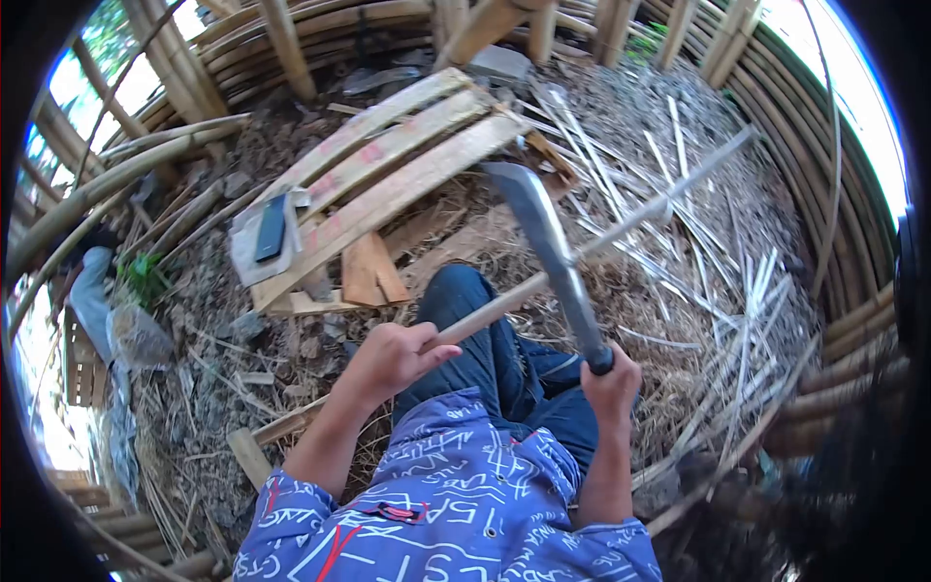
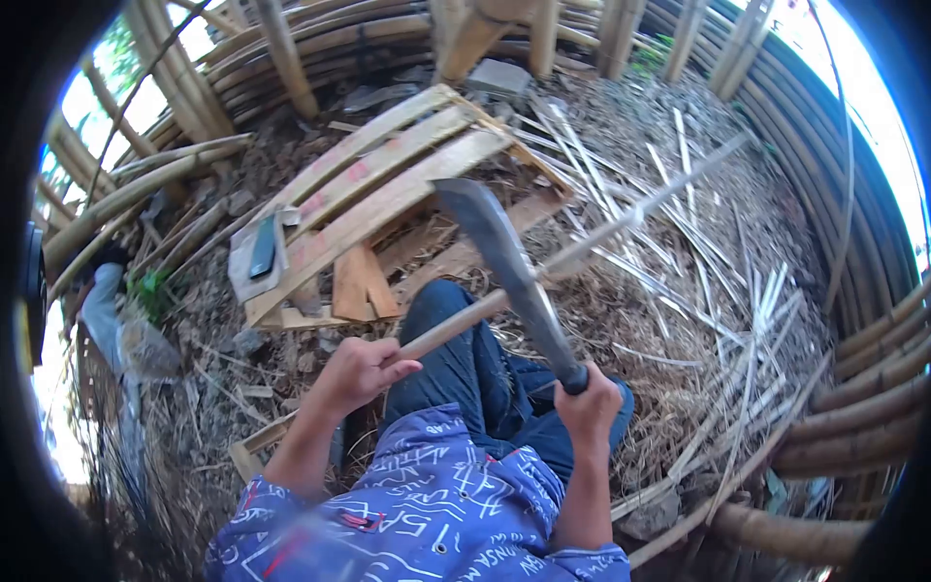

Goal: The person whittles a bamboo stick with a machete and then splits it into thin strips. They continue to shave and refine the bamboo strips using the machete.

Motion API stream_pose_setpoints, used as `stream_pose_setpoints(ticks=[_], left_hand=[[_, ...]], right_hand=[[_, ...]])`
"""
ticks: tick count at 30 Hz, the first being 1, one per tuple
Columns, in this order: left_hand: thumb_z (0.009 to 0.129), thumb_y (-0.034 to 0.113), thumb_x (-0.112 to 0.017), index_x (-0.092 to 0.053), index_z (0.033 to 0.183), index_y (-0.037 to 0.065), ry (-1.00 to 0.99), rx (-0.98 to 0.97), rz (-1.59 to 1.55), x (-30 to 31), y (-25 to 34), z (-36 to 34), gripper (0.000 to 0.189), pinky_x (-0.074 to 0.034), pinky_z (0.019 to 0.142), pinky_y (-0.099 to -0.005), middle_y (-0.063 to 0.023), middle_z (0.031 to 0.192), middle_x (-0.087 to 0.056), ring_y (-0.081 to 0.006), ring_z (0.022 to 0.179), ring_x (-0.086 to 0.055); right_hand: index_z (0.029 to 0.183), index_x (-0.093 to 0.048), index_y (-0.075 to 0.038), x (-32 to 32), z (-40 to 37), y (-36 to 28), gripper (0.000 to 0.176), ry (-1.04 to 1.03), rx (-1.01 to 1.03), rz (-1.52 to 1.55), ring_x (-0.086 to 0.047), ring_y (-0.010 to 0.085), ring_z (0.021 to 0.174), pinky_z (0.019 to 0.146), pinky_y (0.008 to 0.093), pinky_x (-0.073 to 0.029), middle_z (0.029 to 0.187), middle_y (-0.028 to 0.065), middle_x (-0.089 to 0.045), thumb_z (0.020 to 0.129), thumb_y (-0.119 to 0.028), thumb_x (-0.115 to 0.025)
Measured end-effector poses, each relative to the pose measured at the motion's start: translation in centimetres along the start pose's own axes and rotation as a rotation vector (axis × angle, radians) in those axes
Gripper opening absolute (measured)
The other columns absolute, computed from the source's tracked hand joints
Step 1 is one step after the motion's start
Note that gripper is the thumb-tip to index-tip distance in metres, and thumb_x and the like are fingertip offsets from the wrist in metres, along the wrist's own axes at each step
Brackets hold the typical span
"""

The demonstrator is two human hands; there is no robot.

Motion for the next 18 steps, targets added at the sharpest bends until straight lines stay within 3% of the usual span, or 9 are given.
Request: stream_pose_setpoints(ticks=[9, 18], left_hand=[[0.085, 0.036, -0.072, -0.059, 0.074, 0.003, -0.022, -0.033, 0.024, 0.1, 0.5, 0.1, 0.037, -0.043, 0.05, -0.0388, -0.0161, 0.057, -0.052, -0.0359, 0.053, -0.056], [0.085, 0.04, -0.072, -0.06, 0.075, 0.002, -0.062, 0.008, -0.044, 0.0, 0.9, 1.3, 0.04, -0.041, 0.049, -0.0389, -0.0164, 0.055, -0.05, -0.0349, 0.05, -0.053]], right_hand=[[0.074, -0.059, 0.001, -1.4, -0.5, 2.3, 0.015, -0.098, -0.186, 0.165, -0.058, 0.032, 0.058, 0.059, 0.0376, -0.046, 0.062, 0.0154, -0.056, 0.067, -0.01, -0.067], [0.077, -0.062, -0.003, 0.7, 0.2, 1.7, 0.018, 0.019, -0.201, 0.158, -0.062, 0.0366, 0.064, 0.06, 0.0397, -0.047, 0.064, 0.0144, -0.06, 0.066, -0.013, -0.072]])
Point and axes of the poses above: each hand's wrist, its own z-axis towards the middle knuckle, its own x-axis out of the back of the hand, y = z × x, the point moved 10 cm from there along z, towards the middle knuckle
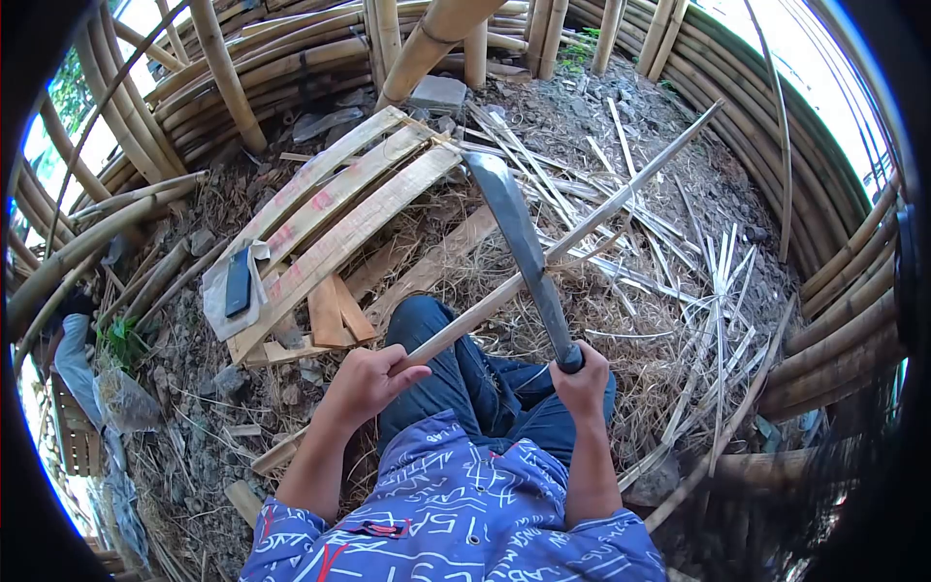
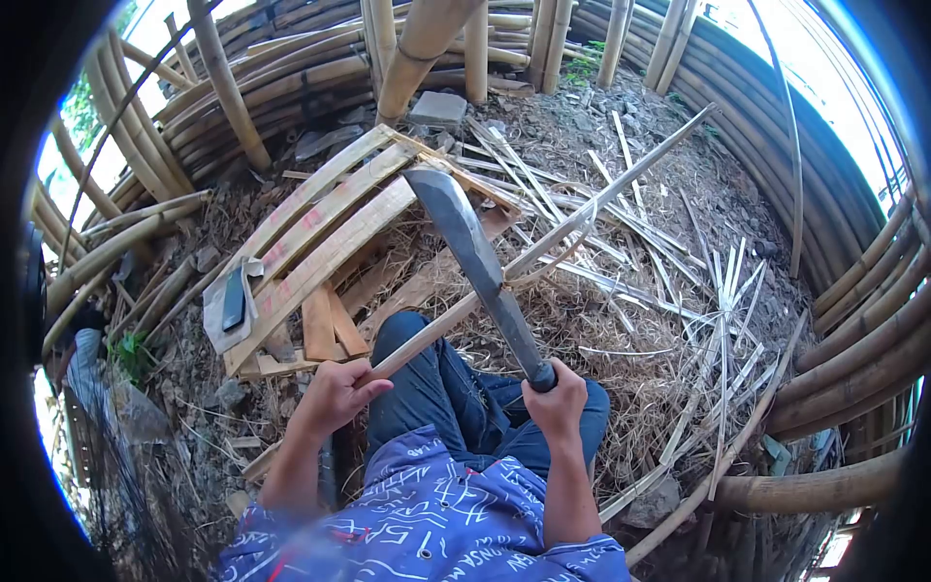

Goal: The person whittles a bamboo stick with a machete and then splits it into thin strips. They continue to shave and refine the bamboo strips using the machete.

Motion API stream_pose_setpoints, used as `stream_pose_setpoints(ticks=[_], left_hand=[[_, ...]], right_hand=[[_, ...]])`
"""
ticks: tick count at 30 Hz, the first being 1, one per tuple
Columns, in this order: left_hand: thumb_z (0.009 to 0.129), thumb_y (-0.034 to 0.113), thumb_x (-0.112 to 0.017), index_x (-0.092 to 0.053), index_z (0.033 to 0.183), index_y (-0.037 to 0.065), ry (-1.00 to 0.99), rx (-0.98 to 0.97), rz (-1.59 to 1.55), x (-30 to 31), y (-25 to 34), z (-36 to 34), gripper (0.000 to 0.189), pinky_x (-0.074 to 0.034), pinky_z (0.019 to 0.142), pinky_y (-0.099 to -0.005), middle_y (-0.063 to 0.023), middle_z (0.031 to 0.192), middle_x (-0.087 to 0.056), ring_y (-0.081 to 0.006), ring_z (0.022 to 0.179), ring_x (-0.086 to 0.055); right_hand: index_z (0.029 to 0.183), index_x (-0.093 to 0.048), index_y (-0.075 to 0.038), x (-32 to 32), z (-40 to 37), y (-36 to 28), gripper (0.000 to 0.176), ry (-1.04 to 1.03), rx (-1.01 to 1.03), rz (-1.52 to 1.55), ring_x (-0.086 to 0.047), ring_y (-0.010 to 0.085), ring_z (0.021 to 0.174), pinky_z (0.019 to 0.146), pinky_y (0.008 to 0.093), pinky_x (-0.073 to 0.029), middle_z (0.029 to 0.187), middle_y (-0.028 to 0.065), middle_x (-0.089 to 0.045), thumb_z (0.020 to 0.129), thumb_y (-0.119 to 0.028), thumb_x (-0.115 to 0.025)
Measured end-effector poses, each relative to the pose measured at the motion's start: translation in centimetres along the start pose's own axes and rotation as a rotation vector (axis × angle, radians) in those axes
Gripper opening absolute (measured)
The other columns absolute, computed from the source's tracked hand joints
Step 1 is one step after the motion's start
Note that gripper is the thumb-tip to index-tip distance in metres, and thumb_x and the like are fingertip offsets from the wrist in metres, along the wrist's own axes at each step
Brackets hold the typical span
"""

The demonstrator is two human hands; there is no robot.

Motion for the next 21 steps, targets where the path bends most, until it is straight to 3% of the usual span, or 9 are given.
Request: stream_pose_setpoints(ticks=[6, 8, 18, 20, 21], left_hand=[[0.085, 0.039, -0.071, -0.059, 0.072, 0.001, 0.001, 0.005, -0.047, -0.3, -0.1, -0.3, 0.042, -0.04, 0.047, -0.0368, -0.0147, 0.053, -0.046, -0.0309, 0.047, -0.049], [0.085, 0.037, -0.073, -0.062, 0.075, -0.001, -0.005, 0.009, -0.085, -0.5, -0.4, -0.6, 0.041, -0.037, 0.047, -0.0324, -0.01, 0.053, -0.043, -0.0164, 0.047, -0.038], [0.085, 0.038, -0.073, -0.06, 0.074, -0.001, -0.036, 0.009, -0.067, -0.5, -0.4, -0.7, 0.043, -0.036, 0.046, -0.0323, -0.0106, 0.052, -0.041, -0.0182, 0.047, -0.036], [0.086, 0.039, -0.07, -0.057, 0.071, 0.0, -0.052, 0.015, -0.068, -0.4, 0.0, -0.6, 0.043, -0.039, 0.047, -0.0377, -0.0171, 0.054, -0.048, -0.0333, 0.047, -0.048], [0.086, 0.039, -0.07, -0.057, 0.071, 0.0, -0.051, 0.017, -0.07, -0.4, -0.1, -0.6, 0.043, -0.039, 0.047, -0.0377, -0.0171, 0.054, -0.048, -0.0333, 0.047, -0.048]], right_hand=[[0.078, -0.064, -0.006, 1.6, -0.3, -0.6, 0.017, 0.159, 0.087, -0.131, -0.063, 0.0382, 0.067, 0.06, 0.0421, -0.048, 0.068, 0.0153, -0.063, 0.066, -0.013, -0.074], [0.077, -0.064, -0.007, 2.5, -0.4, -1.2, 0.015, 0.244, 0.14, -0.2, -0.063, 0.0375, 0.067, 0.061, 0.0418, -0.048, 0.069, 0.0153, -0.064, 0.066, -0.012, -0.073], [0.077, -0.065, -0.006, 3.7, -0.8, -1.6, 0.016, 0.398, 0.276, -0.274, -0.063, 0.0356, 0.065, 0.061, 0.041, -0.049, 0.07, 0.0134, -0.064, 0.062, -0.007, -0.069], [0.078, -0.065, -0.006, 3.8, -0.9, -1.8, 0.016, 0.423, 0.292, -0.293, -0.063, 0.0356, 0.066, 0.062, 0.0412, -0.05, 0.071, 0.0134, -0.064, 0.062, -0.006, -0.068], [0.079, -0.065, -0.005, 3.9, -1.1, -2.0, 0.017, 0.45, 0.309, -0.311, -0.063, 0.0355, 0.066, 0.062, 0.0414, -0.05, 0.071, 0.0134, -0.064, 0.062, -0.005, -0.068]])
Point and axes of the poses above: each hand's wrist, its own z-axis towards the middle knuckle, its own x-axis out of the back of the hand, y = z × x, the point moved 10 cm from there along z, towards the middle knuckle
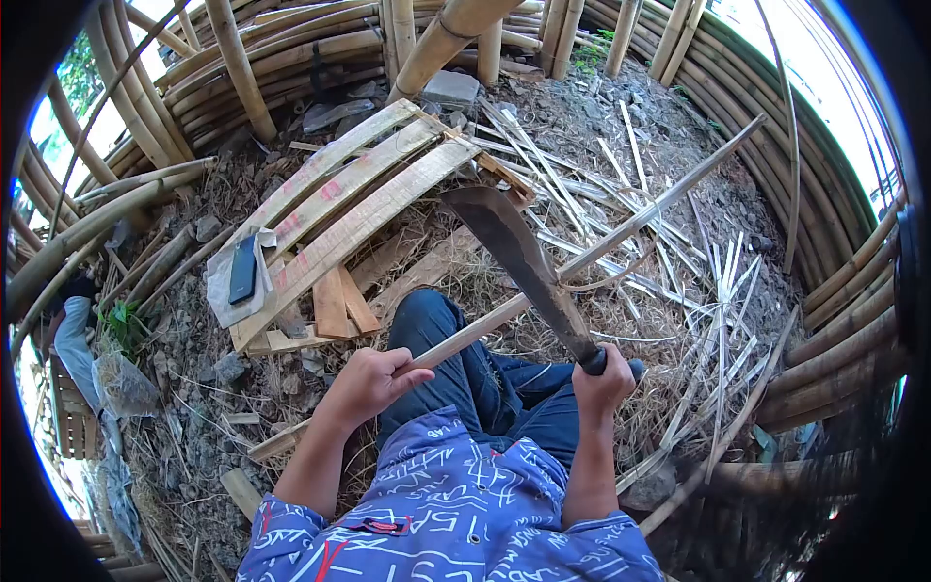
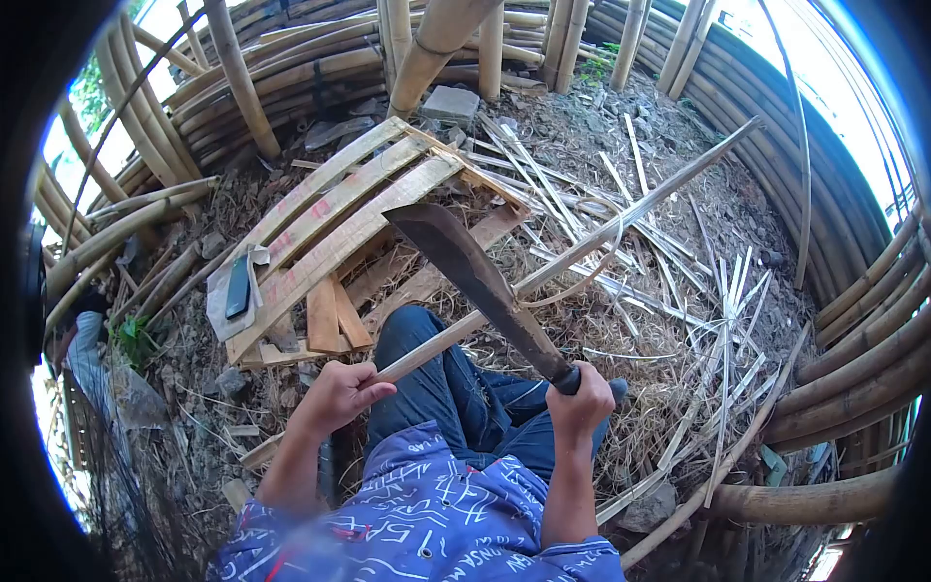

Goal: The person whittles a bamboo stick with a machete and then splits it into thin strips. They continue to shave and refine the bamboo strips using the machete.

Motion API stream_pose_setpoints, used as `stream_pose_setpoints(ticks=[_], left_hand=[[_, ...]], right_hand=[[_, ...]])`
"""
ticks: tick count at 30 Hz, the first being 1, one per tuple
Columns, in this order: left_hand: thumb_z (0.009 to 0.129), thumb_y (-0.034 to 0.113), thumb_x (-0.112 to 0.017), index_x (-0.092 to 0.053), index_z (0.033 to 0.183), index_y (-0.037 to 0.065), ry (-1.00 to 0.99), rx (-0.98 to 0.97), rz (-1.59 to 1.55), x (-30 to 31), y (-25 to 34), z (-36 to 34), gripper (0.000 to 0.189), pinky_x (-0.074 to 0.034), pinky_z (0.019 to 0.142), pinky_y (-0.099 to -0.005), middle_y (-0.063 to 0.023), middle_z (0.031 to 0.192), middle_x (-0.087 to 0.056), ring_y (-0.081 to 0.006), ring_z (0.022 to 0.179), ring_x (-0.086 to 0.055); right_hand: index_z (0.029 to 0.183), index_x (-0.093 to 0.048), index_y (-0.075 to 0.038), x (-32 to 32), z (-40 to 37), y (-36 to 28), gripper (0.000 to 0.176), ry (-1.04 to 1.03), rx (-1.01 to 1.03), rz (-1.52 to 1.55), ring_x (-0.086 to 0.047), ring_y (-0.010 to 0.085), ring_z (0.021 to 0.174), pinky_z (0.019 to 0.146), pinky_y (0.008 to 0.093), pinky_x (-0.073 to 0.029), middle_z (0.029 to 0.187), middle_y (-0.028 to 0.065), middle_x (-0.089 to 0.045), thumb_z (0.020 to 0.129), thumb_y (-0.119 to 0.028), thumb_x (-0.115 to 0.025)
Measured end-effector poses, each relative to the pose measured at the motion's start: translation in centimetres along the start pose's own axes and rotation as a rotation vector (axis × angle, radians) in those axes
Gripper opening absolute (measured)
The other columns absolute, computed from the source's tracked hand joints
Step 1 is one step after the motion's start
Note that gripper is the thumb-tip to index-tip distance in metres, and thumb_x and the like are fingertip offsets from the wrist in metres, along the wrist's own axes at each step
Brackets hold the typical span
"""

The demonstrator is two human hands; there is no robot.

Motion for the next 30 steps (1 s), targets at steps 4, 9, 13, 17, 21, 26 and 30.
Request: stream_pose_setpoints(ticks=[4, 9, 13, 17, 21, 26, 30], left_hand=[[0.087, 0.038, -0.07, -0.059, 0.073, -0.001, -0.024, 0.001, -0.029, -0.4, -0.4, -0.1, 0.043, -0.039, 0.047, -0.0351, -0.0147, 0.054, -0.045, -0.0263, 0.047, -0.043], [0.089, 0.039, -0.068, -0.059, 0.076, -0.001, -0.052, -0.007, -0.064, -0.7, -0.2, -0.1, 0.043, -0.038, 0.048, -0.0326, -0.0126, 0.054, -0.043, -0.0191, 0.049, -0.037], [0.091, 0.04, -0.067, -0.059, 0.076, -0.001, -0.094, 0.035, -0.093, -1.2, -0.7, -0.3, 0.044, -0.038, 0.049, -0.0325, -0.0118, 0.055, -0.042, -0.0172, 0.05, -0.038], [0.091, 0.04, -0.066, -0.06, 0.076, -0.001, -0.149, 0.062, -0.153, -2.1, -1.1, -0.3, 0.044, -0.038, 0.049, -0.0319, -0.0108, 0.055, -0.041, -0.0154, 0.051, -0.037], [0.091, 0.04, -0.066, -0.06, 0.076, -0.001, -0.148, 0.081, -0.166, -2.4, -0.9, 0.0, 0.044, -0.038, 0.049, -0.0315, -0.01, 0.055, -0.041, -0.0134, 0.052, -0.037], [0.092, 0.039, -0.065, -0.062, 0.08, -0.001, -0.167, 0.106, -0.174, -3.3, -1.2, -0.1, 0.042, -0.039, 0.05, -0.0344, -0.0159, 0.056, -0.043, -0.0206, 0.05, -0.035], [0.092, 0.039, -0.065, -0.062, 0.08, -0.002, -0.193, 0.134, -0.223, -3.6, -1.3, -0.1, 0.043, -0.038, 0.05, -0.0337, -0.0147, 0.056, -0.042, -0.0179, 0.051, -0.035]], right_hand=[[0.08, -0.064, -0.005, -0.3, -0.2, 0.5, 0.018, -0.005, 0.002, 0.014, -0.063, 0.0353, 0.067, 0.064, 0.0415, -0.05, 0.072, 0.013, -0.064, 0.062, -0.004, -0.067], [0.082, -0.065, -0.005, -0.6, -0.5, 1.0, 0.018, 0.015, -0.012, -0.025, -0.064, 0.0367, 0.069, 0.066, 0.0421, -0.05, 0.074, 0.0151, -0.066, 0.066, -0.008, -0.072], [0.082, -0.065, -0.005, -0.9, -0.7, 1.3, 0.018, 0.018, -0.016, -0.021, -0.064, 0.0368, 0.07, 0.067, 0.0423, -0.05, 0.075, 0.015, -0.066, 0.066, -0.008, -0.071], [0.082, -0.064, -0.005, -0.9, -0.7, 1.5, 0.018, 0.037, -0.002, -0.035, -0.063, 0.0356, 0.07, 0.067, 0.0422, -0.05, 0.074, 0.0132, -0.065, 0.065, -0.006, -0.068], [0.082, -0.063, -0.006, -0.9, -0.5, 1.4, 0.018, 0.048, 0.028, -0.048, -0.062, 0.0344, 0.069, 0.067, 0.042, -0.049, 0.074, 0.0112, -0.064, 0.064, -0.004, -0.065], [0.081, -0.063, -0.006, -1.3, -0.9, 2.1, 0.017, 0.019, 0.017, -0.042, -0.062, 0.0346, 0.069, 0.066, 0.0423, -0.049, 0.073, 0.0115, -0.064, 0.064, -0.003, -0.065], [0.082, -0.063, -0.005, -1.4, -1.0, 2.4, 0.019, 0.006, -0.009, -0.033, -0.063, 0.0352, 0.069, 0.066, 0.0426, -0.049, 0.074, 0.0128, -0.064, 0.063, -0.003, -0.065]])
Point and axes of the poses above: each hand's wrist, its own z-axis towards the middle knuckle, its own x-axis out of the back of the hand, y = z × x, the point moved 10 cm from there along z, towards the middle knuckle
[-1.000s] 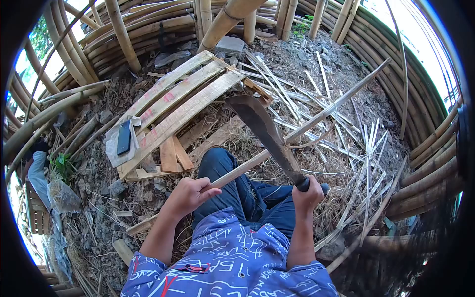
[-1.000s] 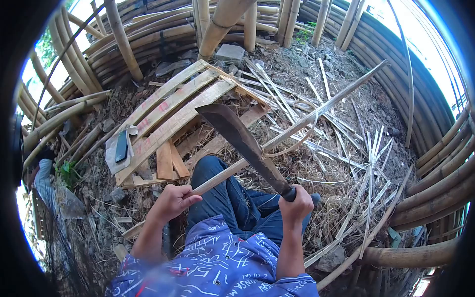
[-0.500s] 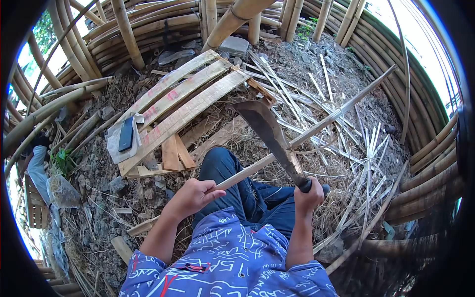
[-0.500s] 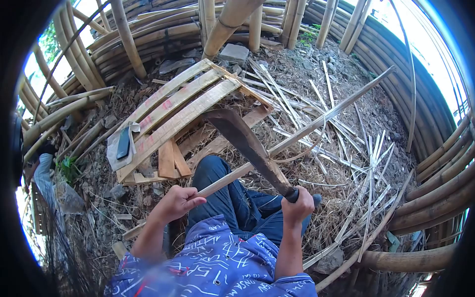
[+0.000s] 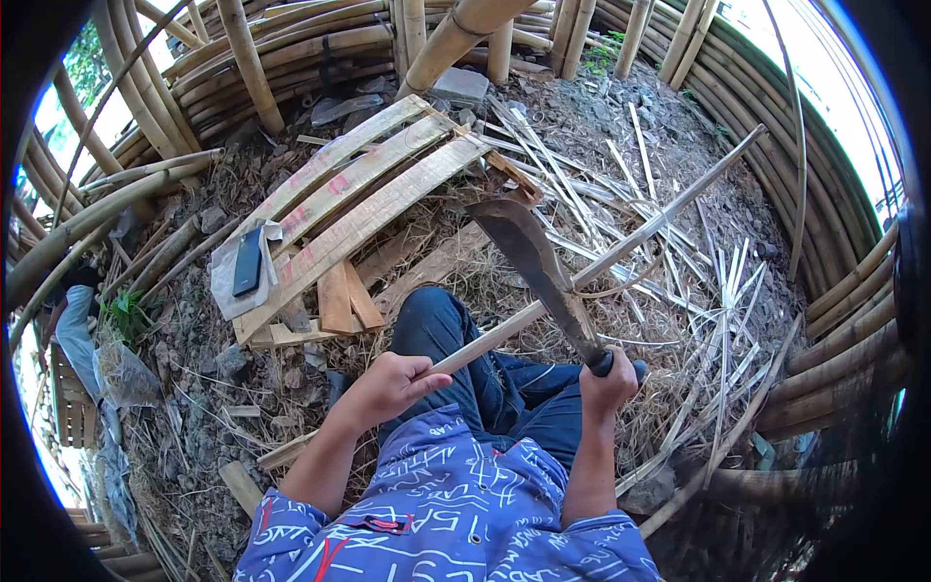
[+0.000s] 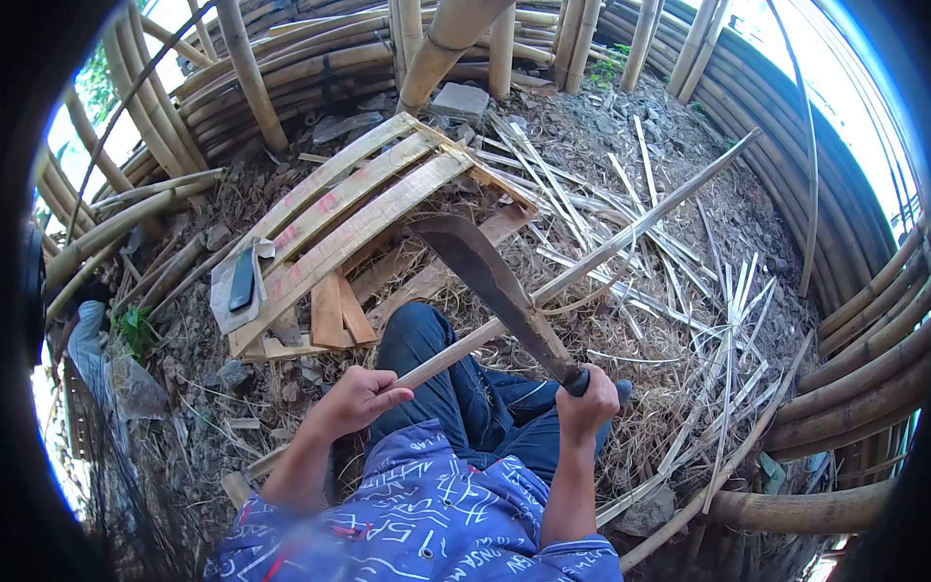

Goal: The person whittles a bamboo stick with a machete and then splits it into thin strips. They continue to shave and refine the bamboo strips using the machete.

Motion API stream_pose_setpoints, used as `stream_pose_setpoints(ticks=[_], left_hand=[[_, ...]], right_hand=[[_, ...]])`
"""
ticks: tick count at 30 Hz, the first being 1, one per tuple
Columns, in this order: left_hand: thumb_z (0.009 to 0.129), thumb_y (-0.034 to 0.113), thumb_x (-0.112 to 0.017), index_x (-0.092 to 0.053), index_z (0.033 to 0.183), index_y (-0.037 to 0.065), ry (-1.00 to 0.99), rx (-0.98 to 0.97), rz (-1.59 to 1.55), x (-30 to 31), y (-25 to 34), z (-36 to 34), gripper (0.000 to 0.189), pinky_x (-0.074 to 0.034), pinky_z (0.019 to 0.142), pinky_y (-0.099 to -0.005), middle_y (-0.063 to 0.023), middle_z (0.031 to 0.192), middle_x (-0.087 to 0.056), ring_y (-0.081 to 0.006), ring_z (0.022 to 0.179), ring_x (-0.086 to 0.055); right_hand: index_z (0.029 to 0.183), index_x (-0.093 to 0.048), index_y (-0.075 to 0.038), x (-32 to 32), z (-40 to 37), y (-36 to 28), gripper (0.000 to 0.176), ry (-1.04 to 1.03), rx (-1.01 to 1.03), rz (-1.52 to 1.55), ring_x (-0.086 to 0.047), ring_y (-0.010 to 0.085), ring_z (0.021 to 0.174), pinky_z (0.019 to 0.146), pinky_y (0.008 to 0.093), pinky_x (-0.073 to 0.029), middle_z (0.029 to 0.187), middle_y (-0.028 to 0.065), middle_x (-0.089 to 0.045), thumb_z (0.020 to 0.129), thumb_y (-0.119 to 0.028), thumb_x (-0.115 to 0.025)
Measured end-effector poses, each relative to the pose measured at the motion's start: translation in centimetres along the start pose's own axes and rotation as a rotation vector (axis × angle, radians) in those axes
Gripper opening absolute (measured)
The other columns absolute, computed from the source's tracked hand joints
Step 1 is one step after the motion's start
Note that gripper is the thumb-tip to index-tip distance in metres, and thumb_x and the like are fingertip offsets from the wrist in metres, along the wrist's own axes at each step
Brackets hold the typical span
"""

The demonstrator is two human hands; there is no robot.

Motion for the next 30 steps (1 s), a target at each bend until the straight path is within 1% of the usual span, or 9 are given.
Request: stream_pose_setpoints(ticks=[9, 11, 16, 18, 20, 23, 25, 29, 30], left_hand=[[0.093, 0.04, -0.064, -0.063, 0.083, -0.002, -0.016, 0.008, -0.056, -0.6, 0.1, 0.1, 0.043, -0.037, 0.05, -0.0316, -0.0091, 0.056, -0.038, -0.0113, 0.055, -0.034], [0.093, 0.039, -0.065, -0.06, 0.075, -0.001, -0.014, 0.026, -0.085, -0.6, -0.2, 0.0, 0.044, -0.035, 0.049, -0.0285, -0.0011, 0.055, -0.038, -0.0077, 0.056, -0.035], [0.091, 0.036, -0.067, -0.061, 0.076, -0.001, 0.029, 0.036, -0.076, 0.1, -0.6, -0.4, 0.041, -0.035, 0.048, -0.0286, -0.0023, 0.054, -0.041, -0.0077, 0.055, -0.036], [0.091, 0.035, -0.068, -0.061, 0.076, -0.001, 0.076, 0.02, -0.028, 1.0, -0.7, -0.6, 0.04, -0.036, 0.048, -0.0289, -0.0037, 0.054, -0.043, -0.0083, 0.054, -0.036], [0.089, 0.037, -0.069, -0.063, 0.078, 0.0, 0.198, -0.065, 0.23, 2.9, -0.2, -0.9, 0.038, -0.039, 0.049, -0.0351, -0.0146, 0.054, -0.047, -0.0262, 0.047, -0.047], [0.088, 0.036, -0.069, -0.062, 0.075, 0.001, 0.239, -0.09, 0.234, 4.5, -0.2, -1.5, 0.038, -0.04, 0.049, -0.0371, -0.0167, 0.056, -0.049, -0.0335, 0.05, -0.05], [0.088, 0.036, -0.07, -0.06, 0.074, 0.001, 0.252, -0.113, 0.2, 4.4, 0.0, -1.7, 0.038, -0.04, 0.048, -0.0373, -0.0162, 0.055, -0.048, -0.0324, 0.049, -0.05], [0.088, 0.036, -0.069, -0.059, 0.073, 0.001, 0.224, -0.122, 0.209, 4.1, 0.7, -1.7, 0.039, -0.039, 0.048, -0.0368, -0.0158, 0.055, -0.047, -0.0319, 0.048, -0.048], [0.088, 0.036, -0.069, -0.058, 0.073, 0.001, 0.218, -0.116, 0.208, 4.1, 0.7, -1.6, 0.04, -0.039, 0.048, -0.0364, -0.0156, 0.054, -0.047, -0.0314, 0.047, -0.047]], right_hand=[[0.084, -0.064, -0.004, -0.1, -0.4, 0.0, 0.024, 0.008, -0.024, 0.017, -0.063, 0.0367, 0.07, 0.066, 0.0432, -0.05, 0.074, 0.0148, -0.065, 0.061, -0.005, -0.066], [0.084, -0.064, -0.004, -0.2, -0.4, -0.2, 0.024, -0.005, -0.03, 0.02, -0.063, 0.0366, 0.07, 0.066, 0.0431, -0.05, 0.074, 0.0146, -0.065, 0.061, -0.006, -0.066], [0.083, -0.065, -0.006, -0.3, -0.1, -0.9, 0.022, -0.048, -0.034, 0.03, -0.063, 0.0367, 0.068, 0.064, 0.0426, -0.05, 0.072, 0.014, -0.065, 0.061, -0.008, -0.068], [0.082, -0.065, -0.007, -1.6, 0.3, -1.3, 0.019, -0.235, -0.069, 0.027, -0.063, 0.0369, 0.067, 0.062, 0.0422, -0.049, 0.07, 0.0141, -0.065, 0.063, -0.01, -0.072], [0.081, -0.065, -0.007, -1.3, 0.5, -2.6, 0.019, -0.296, -0.073, 0.069, -0.063, 0.0372, 0.067, 0.061, 0.0421, -0.049, 0.07, 0.0145, -0.065, 0.064, -0.012, -0.073], [0.079, -0.064, -0.005, -2.5, -0.3, -3.1, 0.019, -0.415, -0.098, 0.115, -0.063, 0.0373, 0.066, 0.059, 0.0404, -0.047, 0.069, 0.0155, -0.064, 0.067, -0.014, -0.076], [0.076, -0.062, -0.003, -3.8, -1.4, -2.8, 0.02, -0.484, -0.228, 0.363, -0.062, 0.0365, 0.064, 0.058, 0.0385, -0.046, 0.067, 0.0154, -0.062, 0.069, -0.014, -0.077], [0.076, -0.061, -0.001, -4.5, -1.7, -3.3, 0.02, -0.546, -0.297, 0.502, -0.054, 0.0196, 0.054, 0.056, 0.0325, -0.044, 0.061, 0.0096, -0.056, 0.071, -0.013, -0.077], [0.076, -0.061, -0.001, -4.3, -1.7, -3.4, 0.02, -0.541, -0.299, 0.501, -0.054, 0.0196, 0.054, 0.056, 0.0325, -0.044, 0.061, 0.0096, -0.056, 0.071, -0.013, -0.077]])
Point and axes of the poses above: each hand's wrist, its own z-axis towards the middle knuckle, its own x-axis out of the back of the hand, y = z × x, the point moved 10 cm from there along z, towards the middle knuckle
